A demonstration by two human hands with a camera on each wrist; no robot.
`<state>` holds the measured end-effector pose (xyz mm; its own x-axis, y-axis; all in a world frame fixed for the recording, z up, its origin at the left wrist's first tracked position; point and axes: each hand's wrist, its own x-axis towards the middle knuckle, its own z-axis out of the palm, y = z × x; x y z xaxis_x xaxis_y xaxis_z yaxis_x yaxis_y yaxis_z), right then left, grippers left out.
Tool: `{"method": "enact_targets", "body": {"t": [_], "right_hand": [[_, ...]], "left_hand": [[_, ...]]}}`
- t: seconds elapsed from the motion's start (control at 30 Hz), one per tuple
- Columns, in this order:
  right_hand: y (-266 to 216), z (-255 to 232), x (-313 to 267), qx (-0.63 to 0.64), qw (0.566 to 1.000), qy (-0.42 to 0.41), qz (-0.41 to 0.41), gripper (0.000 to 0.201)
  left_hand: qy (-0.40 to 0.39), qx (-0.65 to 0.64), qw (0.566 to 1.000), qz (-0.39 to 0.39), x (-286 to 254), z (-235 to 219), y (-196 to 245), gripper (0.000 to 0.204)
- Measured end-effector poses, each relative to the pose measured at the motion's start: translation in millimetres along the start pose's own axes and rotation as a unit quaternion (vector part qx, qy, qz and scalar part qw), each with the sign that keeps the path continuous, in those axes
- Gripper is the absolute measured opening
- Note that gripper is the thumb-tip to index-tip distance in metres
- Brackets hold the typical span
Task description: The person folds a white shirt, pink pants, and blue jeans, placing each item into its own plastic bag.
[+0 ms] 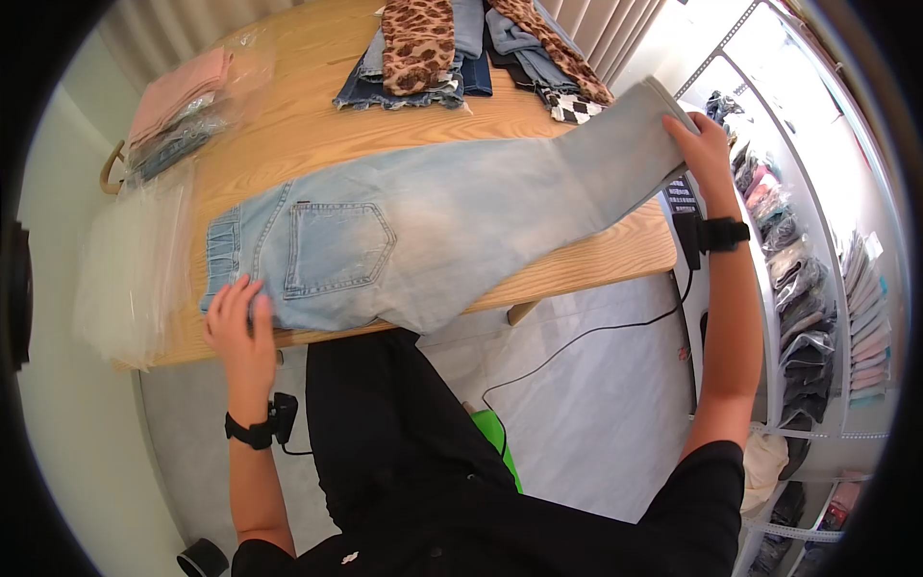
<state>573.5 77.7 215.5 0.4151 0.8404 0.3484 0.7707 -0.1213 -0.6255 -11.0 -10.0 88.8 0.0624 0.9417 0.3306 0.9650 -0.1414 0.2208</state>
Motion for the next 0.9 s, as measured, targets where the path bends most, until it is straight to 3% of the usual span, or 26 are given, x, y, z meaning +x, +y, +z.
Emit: {"method": "enact_targets", "body": {"t": [0.07,0.1,0.17,0.23,0.3,0.37,0.43,0.47,0.53,0.57,0.63,0.7,0.77,0.8,0.83,0.9], "right_hand": [[-55,9,-26,-0.009,0.998,-0.013,-0.059,0.034],[-78,22,-41,0.007,0.996,-0.024,-0.085,0.034],[-105,60,-71,0.036,0.984,-0.046,-0.166,0.039],[-140,88,-111,0.065,0.963,-0.207,-0.158,0.049],[-150,103,-134,0.019,0.952,-0.263,-0.157,0.057],[-118,116,-120,-0.003,0.95,-0.277,-0.146,0.061],[-55,132,-97,-0.07,0.969,-0.151,-0.183,0.064],[-29,134,-92,-0.072,0.968,-0.151,-0.185,0.064],[4,133,-83,-0.167,0.976,-0.135,-0.045,0.067],[4,127,-79,-0.168,0.975,-0.135,-0.049,0.067],[-13,117,-81,-0.029,0.947,-0.266,0.18,0.069],[-21,111,-86,-0.026,0.944,-0.271,0.185,0.063],[-1,106,-79,0.165,0.896,-0.342,0.231,0.053],[-12,98,-77,0.178,0.893,-0.324,0.256,0.046],[-16,88,-70,0.176,0.894,-0.327,0.252,0.046],[-20,67,-54,0.101,0.943,-0.238,0.21,0.046]], "left_hand": [[0.106,-0.11,0.988,-0.024,8,7,-24,0.026],[0.103,-0.111,0.988,-0.021,12,8,-25,0.026],[0.202,-0.243,0.946,-0.07,17,10,-26,0.021],[0.227,-0.294,0.925,-0.08,17,18,-38,0.023],[0.25,-0.342,0.901,-0.089,18,26,-49,0.024],[0.254,-0.37,0.885,-0.122,16,31,-58,0.025],[0.231,-0.358,0.895,-0.134,14,33,-63,0.027],[0.211,-0.347,0.903,-0.141,15,33,-64,0.029],[0.194,-0.314,0.922,-0.117,17,31,-61,0.031],[0.174,-0.278,0.94,-0.092,18,29,-58,0.033],[0.169,-0.326,0.923,-0.114,17,24,-53,0.033],[0.162,-0.373,0.903,-0.137,15,22,-57,0.034],[0.16,-0.407,0.891,-0.122,14,26,-64,0.036],[0.164,-0.408,0.89,-0.124,14,27,-66,0.036],[0.168,-0.442,0.873,-0.117,13,29,-65,0.035],[0.174,-0.476,0.854,-0.116,11,29,-63,0.034]]}}
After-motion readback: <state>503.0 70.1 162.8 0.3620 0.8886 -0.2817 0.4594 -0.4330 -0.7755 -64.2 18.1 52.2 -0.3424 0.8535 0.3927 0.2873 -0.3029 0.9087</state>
